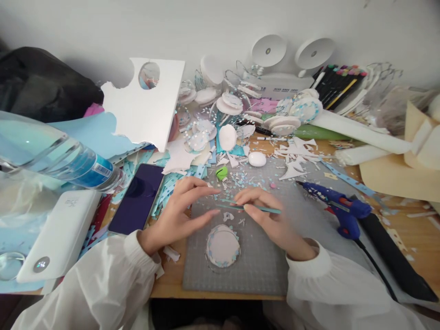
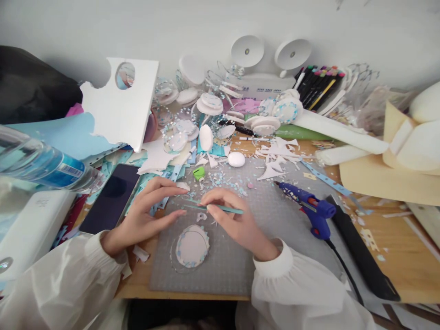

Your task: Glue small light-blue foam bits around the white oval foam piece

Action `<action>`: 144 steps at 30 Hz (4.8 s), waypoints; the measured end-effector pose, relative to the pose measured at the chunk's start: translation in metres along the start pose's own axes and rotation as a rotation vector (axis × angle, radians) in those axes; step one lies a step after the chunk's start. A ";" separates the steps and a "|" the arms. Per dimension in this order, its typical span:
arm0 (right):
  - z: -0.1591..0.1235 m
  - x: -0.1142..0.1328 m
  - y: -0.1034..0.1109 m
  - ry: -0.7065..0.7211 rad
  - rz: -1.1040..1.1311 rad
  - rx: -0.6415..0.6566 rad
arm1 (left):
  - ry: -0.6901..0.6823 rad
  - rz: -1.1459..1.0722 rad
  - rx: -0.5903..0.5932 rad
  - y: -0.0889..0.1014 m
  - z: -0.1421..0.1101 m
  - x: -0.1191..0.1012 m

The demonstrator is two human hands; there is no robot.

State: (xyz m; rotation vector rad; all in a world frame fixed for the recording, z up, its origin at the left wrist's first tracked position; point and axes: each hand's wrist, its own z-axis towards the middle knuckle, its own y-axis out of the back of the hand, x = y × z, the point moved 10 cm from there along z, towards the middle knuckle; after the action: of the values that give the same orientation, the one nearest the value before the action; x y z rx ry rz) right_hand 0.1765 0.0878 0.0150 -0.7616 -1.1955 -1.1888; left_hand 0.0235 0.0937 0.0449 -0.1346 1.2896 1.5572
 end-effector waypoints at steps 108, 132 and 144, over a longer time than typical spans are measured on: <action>-0.013 -0.030 0.031 -0.259 -0.005 -0.271 | 0.097 -0.185 -0.095 -0.002 -0.001 0.011; -0.009 -0.019 0.027 -0.250 -0.047 -0.258 | 0.077 -0.221 0.019 -0.010 0.002 0.001; -0.016 -0.035 0.029 -0.275 0.081 -0.260 | 0.068 -0.273 0.079 -0.017 0.001 0.001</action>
State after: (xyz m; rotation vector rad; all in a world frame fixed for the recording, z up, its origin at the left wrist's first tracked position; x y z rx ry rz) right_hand 0.2107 0.0902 -0.0183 -1.1890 -1.2319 -1.2134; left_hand 0.0367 0.0924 0.0334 -0.3033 1.3241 1.2774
